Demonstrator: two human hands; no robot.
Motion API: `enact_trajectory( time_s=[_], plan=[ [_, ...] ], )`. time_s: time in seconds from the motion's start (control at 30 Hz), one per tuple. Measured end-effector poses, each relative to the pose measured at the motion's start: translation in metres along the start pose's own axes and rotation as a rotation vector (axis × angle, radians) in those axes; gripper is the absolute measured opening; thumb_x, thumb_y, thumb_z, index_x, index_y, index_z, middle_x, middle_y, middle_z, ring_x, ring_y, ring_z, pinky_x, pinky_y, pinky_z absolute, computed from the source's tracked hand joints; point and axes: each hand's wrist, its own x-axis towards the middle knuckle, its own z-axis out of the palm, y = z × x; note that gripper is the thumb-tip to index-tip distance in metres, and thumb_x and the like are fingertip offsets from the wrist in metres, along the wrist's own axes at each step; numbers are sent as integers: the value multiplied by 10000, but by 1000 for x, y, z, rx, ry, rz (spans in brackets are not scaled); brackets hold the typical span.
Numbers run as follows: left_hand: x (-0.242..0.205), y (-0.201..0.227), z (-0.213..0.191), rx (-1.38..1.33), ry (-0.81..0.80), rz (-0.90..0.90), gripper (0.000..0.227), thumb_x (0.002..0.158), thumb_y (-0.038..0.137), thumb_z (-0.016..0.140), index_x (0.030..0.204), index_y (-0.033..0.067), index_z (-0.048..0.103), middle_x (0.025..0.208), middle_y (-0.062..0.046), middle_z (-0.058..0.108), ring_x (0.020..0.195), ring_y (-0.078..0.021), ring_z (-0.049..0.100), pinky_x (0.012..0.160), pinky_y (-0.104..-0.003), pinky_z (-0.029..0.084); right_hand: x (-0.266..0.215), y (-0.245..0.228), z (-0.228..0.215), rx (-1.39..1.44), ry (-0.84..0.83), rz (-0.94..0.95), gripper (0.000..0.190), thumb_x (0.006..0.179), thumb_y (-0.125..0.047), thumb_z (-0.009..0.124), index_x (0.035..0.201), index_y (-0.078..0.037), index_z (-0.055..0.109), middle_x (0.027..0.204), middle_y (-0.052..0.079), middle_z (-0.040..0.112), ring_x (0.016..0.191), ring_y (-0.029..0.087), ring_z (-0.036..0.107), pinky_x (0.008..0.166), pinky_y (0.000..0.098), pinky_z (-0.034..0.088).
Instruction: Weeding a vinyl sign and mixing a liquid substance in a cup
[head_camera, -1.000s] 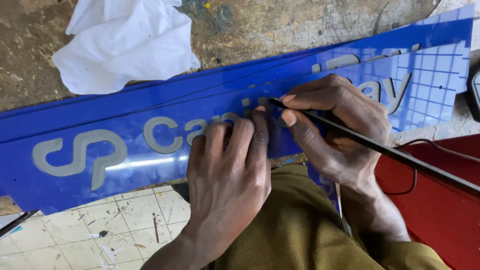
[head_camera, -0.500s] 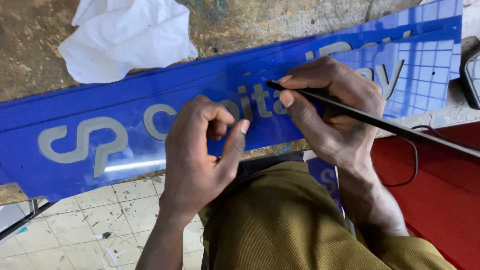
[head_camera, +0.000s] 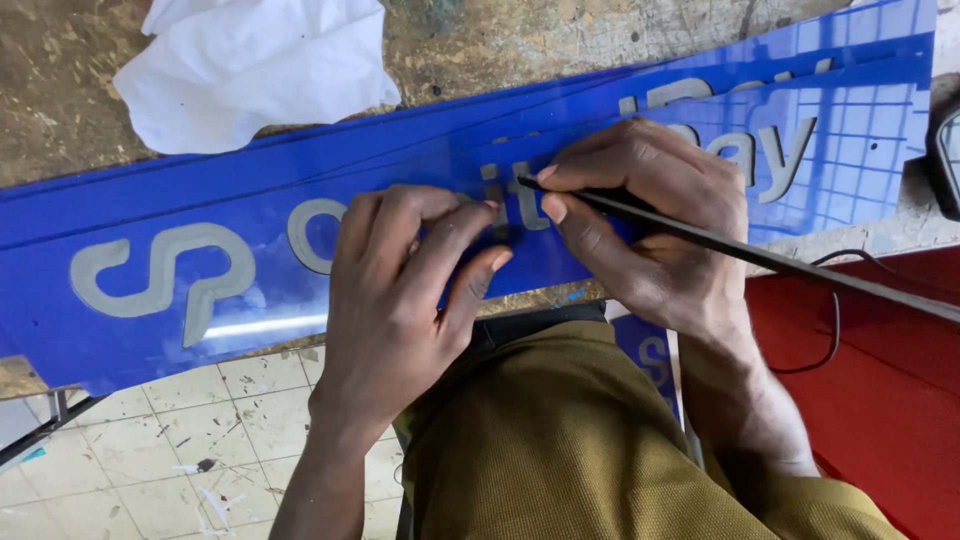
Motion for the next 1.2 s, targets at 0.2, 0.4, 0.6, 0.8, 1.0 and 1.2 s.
enact_trajectory(
  time_s=[0.2,0.4,0.6,0.8,1.0,1.2],
  plan=[
    [1,0,3,-29,24,1,172,1162,137,755,1207,-20,703,1157,-151,647,1040,-349,626,963,-495,442,2,6,0,-28,-62,-88,37,1120,6,814,1142,35,809,1159,201,814,1026,331,770,958,432,576],
    [-5,0,3,-104,-11,-113,322,1157,183,794,1381,32,619,1205,-128,640,1066,-336,578,1004,-472,460,11,-4,-8,-6,-153,-60,78,1088,43,849,1151,79,823,1145,244,822,1070,350,797,983,442,600],
    [-7,-5,6,-176,-11,-141,432,1129,154,859,1406,55,542,1156,-94,630,1072,-293,616,1060,-467,448,24,3,-19,-32,-296,-160,111,1106,-25,799,1139,80,816,1157,258,794,1043,368,772,939,455,585],
    [-6,-5,6,-163,-21,-154,377,1129,193,827,1369,63,567,1125,-92,622,1051,-306,599,1048,-463,448,26,1,-22,-31,-301,-108,141,1087,-40,797,1114,98,809,1104,254,792,1011,371,777,932,458,590],
    [-5,-3,4,-158,1,-138,338,1142,175,812,1360,49,586,1157,-115,638,1041,-327,586,1010,-468,468,19,0,-13,-46,-226,-85,67,1108,23,803,1129,87,797,1120,241,791,1041,357,771,953,453,600],
    [-3,-2,4,-134,22,-113,318,1129,148,832,1325,20,616,1184,-138,647,1037,-346,585,971,-479,471,11,-3,-6,-117,-166,-135,14,1097,61,776,1101,71,768,1137,237,819,1037,371,792,954,482,570]
  ],
)
